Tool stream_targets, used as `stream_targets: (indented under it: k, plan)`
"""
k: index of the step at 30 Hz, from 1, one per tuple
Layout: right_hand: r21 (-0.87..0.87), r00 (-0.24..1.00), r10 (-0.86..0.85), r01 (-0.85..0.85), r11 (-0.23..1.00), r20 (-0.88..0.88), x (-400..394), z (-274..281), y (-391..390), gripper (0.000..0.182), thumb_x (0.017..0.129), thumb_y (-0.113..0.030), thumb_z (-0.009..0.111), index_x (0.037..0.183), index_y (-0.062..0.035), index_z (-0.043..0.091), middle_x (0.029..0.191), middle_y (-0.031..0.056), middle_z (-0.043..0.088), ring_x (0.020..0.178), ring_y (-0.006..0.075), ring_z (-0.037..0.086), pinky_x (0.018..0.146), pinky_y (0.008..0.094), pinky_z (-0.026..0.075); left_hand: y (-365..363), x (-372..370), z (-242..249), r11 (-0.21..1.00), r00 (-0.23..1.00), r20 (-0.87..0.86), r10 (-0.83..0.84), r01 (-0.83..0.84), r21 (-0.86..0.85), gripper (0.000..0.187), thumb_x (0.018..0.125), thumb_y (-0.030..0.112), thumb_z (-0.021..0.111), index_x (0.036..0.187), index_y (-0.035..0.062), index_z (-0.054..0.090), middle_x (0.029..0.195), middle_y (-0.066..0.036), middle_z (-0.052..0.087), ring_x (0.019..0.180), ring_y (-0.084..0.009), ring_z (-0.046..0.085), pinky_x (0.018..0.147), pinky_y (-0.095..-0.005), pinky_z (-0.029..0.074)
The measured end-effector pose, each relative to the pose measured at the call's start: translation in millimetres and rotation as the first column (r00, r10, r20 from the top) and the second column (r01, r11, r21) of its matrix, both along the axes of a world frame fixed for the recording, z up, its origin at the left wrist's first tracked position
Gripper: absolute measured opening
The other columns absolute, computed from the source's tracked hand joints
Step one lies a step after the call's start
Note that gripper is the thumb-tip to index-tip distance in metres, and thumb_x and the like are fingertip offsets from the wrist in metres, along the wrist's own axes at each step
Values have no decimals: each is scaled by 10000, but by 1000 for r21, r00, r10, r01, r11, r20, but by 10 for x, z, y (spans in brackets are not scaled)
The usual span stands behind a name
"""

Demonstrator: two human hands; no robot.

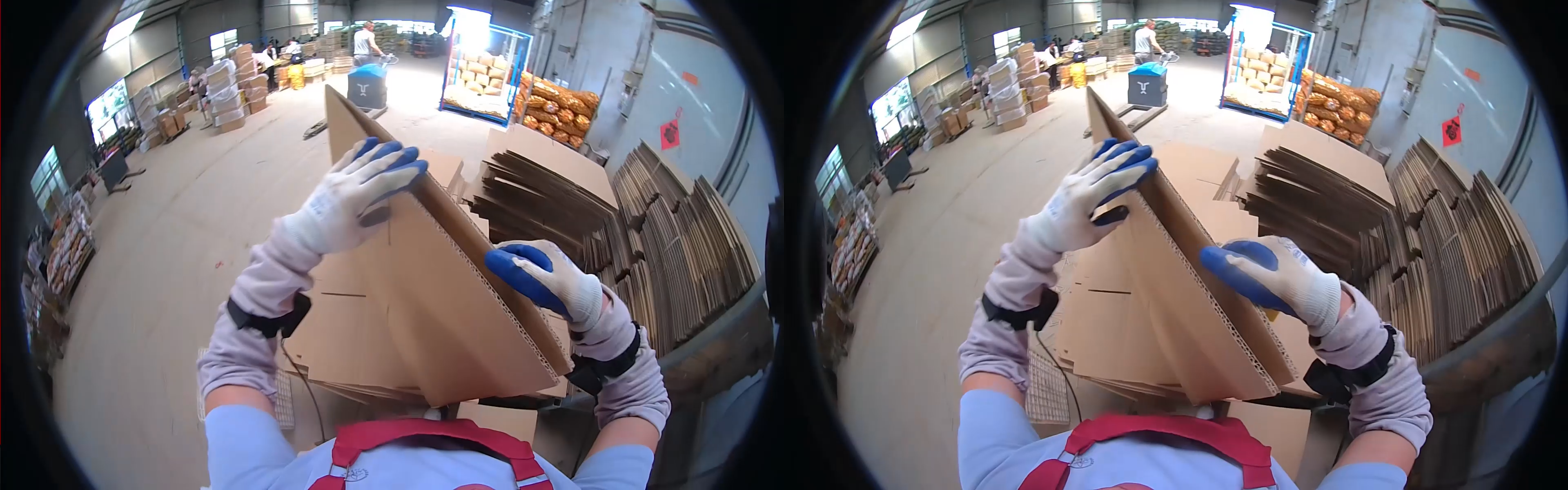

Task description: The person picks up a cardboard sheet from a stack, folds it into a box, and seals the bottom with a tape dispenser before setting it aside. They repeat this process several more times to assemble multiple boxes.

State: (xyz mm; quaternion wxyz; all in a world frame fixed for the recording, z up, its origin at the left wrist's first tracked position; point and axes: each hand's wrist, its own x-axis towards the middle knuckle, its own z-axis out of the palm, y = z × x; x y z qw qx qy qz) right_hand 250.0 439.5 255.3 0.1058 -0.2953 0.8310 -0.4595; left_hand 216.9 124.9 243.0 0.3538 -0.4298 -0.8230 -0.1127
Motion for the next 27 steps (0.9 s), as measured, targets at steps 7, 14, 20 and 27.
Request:
stream_targets:
  k: [7, 14, 20, 27]
  plan:
    - [610, 937, 79, 156, 777, -340, -340, 440, -136, 533, 848, -516, 567, 1027, -25, 676, 912, 197, 673, 848, 301, 655, 789, 365, 495, -66, -60, 323, 994, 951, 304, -62, 85, -62, 511, 610, 247, 841, 1049, 74, 643, 987, -106, 635, 1003, -314, 574, 956, -405, 425]
    - [380, 958, -96, 198, 903, -271, -1097, 408, 464, 459, 813, -471, 665, 931, -30, 714, 740, 106, 674, 650, 227, 617, 608, 344, 486, 287, 536, 565, 993, 766, 642, -28, 98, -73, 537, 628, 204, 872, 1077, 24, 640, 880, -140, 660, 772, -263, 649, 691, -342, 516]
    - [502, 859, -45, 341, 795, -511, -1636, 426, 202, 428, 783, -424, 608, 915, -27, 695, 798, 117, 693, 741, 262, 653, 691, 372, 497, 1346, 779, 757, 938, 68, 996, 53, 339, -73, 664, 840, 436, 700, 1223, -78, 523, 885, -185, 668, 748, -225, 658, 679, -338, 520]
    - [453, 892, 32, 198, 869, -450, -1908, 366, 512, 408, 808, -438, 596, 894, -54, 705, 772, 102, 677, 716, 214, 643, 678, 332, 496, 1944, 451, 733, 852, -56, 865, 499, 213, -478, 465, 890, 415, 656, 885, -47, 603, 628, -65, 579, 589, -121, 524, 542, -322, 454]
